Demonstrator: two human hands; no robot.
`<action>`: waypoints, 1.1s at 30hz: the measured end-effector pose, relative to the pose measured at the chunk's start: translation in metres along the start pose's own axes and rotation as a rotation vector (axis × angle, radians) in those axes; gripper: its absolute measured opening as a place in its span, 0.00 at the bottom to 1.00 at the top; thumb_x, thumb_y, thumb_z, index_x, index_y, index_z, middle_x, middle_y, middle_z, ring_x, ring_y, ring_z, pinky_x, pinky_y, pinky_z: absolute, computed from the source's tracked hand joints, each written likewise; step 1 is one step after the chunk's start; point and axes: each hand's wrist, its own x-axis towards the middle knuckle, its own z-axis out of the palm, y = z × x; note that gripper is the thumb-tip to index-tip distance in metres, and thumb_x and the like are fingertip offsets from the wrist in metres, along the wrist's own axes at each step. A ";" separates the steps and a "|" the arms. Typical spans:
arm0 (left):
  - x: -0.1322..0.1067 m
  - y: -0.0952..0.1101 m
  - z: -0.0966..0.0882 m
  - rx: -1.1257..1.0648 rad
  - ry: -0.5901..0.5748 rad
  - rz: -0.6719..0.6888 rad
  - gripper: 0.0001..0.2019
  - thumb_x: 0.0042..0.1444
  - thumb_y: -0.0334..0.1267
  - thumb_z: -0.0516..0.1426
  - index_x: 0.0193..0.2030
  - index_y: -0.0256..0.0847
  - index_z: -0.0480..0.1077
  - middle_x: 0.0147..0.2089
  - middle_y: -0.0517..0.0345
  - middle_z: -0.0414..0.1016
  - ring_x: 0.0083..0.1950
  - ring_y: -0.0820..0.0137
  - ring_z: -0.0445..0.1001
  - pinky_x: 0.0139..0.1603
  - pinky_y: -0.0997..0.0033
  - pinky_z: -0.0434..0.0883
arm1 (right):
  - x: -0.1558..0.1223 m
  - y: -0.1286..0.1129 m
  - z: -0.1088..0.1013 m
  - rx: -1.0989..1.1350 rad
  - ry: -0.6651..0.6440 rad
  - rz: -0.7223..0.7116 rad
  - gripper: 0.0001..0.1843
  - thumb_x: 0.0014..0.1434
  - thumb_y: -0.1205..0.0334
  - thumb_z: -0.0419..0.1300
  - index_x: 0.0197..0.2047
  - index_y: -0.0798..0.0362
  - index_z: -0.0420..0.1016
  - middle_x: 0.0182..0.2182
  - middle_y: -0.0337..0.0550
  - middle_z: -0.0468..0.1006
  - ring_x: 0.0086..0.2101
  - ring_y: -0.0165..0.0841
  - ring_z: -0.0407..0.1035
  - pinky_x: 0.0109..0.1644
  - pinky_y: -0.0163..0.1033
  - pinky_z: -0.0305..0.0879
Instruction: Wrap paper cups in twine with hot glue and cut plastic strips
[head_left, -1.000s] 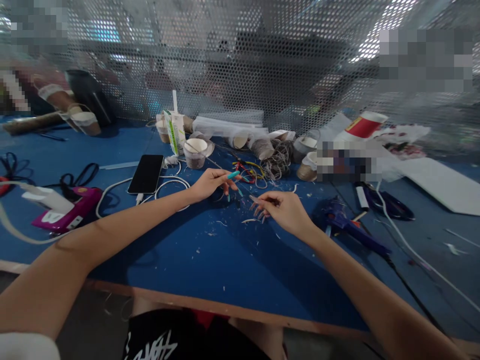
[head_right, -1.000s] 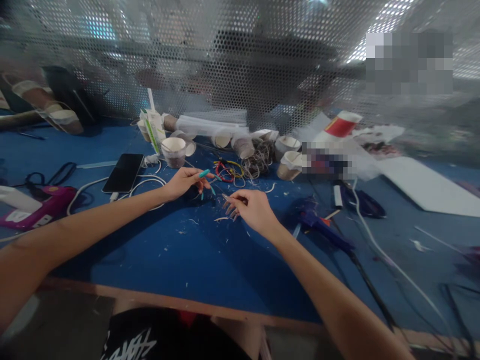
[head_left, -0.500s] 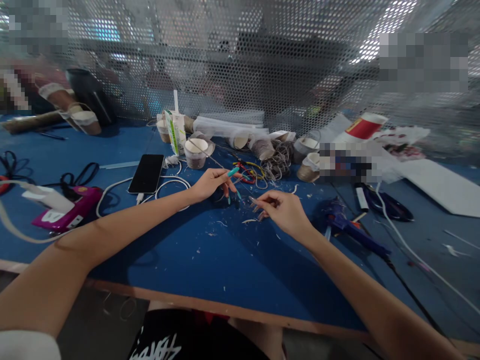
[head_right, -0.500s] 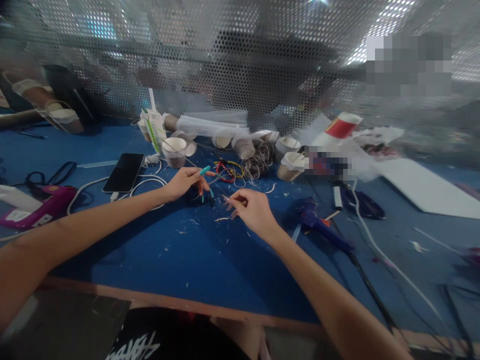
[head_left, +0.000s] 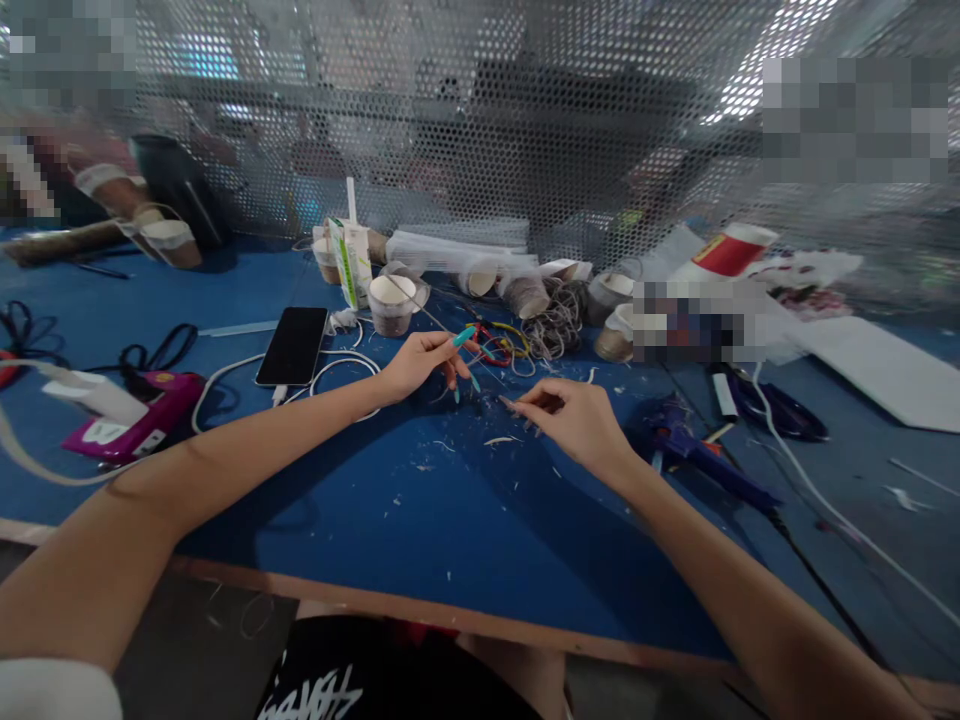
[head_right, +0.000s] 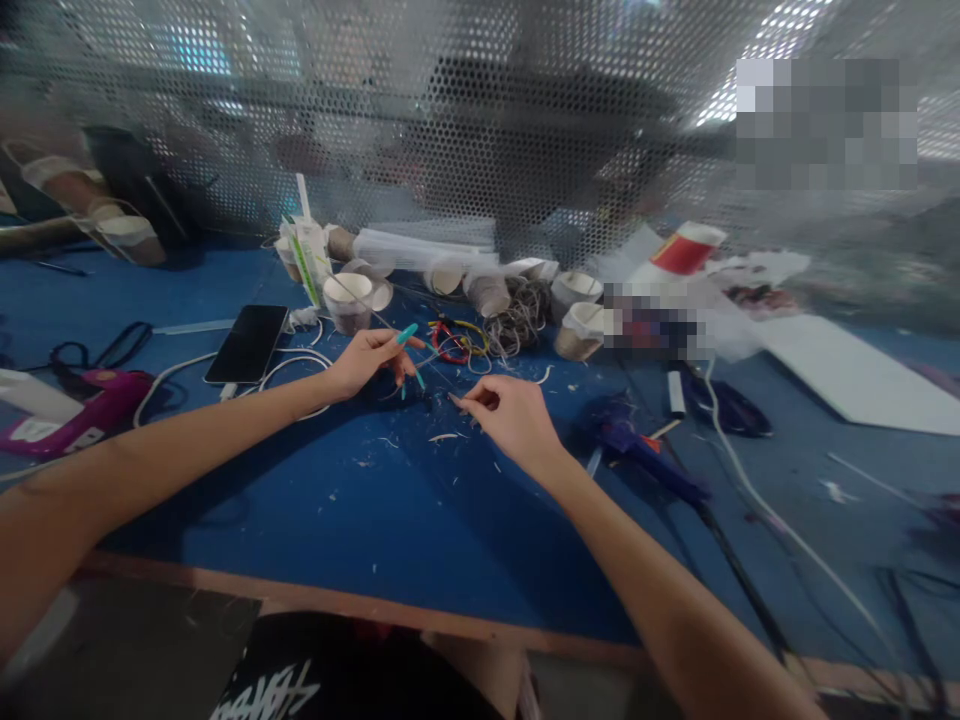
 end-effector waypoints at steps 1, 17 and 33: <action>0.000 -0.001 0.000 -0.010 -0.004 0.007 0.22 0.54 0.52 0.58 0.41 0.31 0.76 0.24 0.57 0.77 0.18 0.79 0.70 0.23 0.78 0.68 | 0.000 0.000 0.000 0.007 -0.019 0.008 0.10 0.53 0.58 0.62 0.22 0.52 0.74 0.20 0.41 0.78 0.20 0.30 0.70 0.25 0.35 0.63; 0.001 0.000 0.001 -0.091 0.029 0.002 0.20 0.53 0.51 0.60 0.37 0.31 0.74 0.23 0.58 0.77 0.18 0.79 0.70 0.23 0.78 0.68 | 0.002 0.003 0.000 -0.074 -0.021 -0.061 0.07 0.55 0.63 0.61 0.26 0.52 0.78 0.25 0.43 0.78 0.27 0.33 0.69 0.31 0.39 0.64; 0.001 0.001 0.002 -0.121 -0.032 -0.035 0.18 0.52 0.49 0.61 0.35 0.31 0.73 0.25 0.57 0.79 0.18 0.79 0.71 0.23 0.78 0.68 | 0.000 0.005 0.007 -0.299 0.075 -0.249 0.11 0.55 0.64 0.62 0.22 0.51 0.69 0.22 0.44 0.74 0.34 0.39 0.65 0.35 0.41 0.62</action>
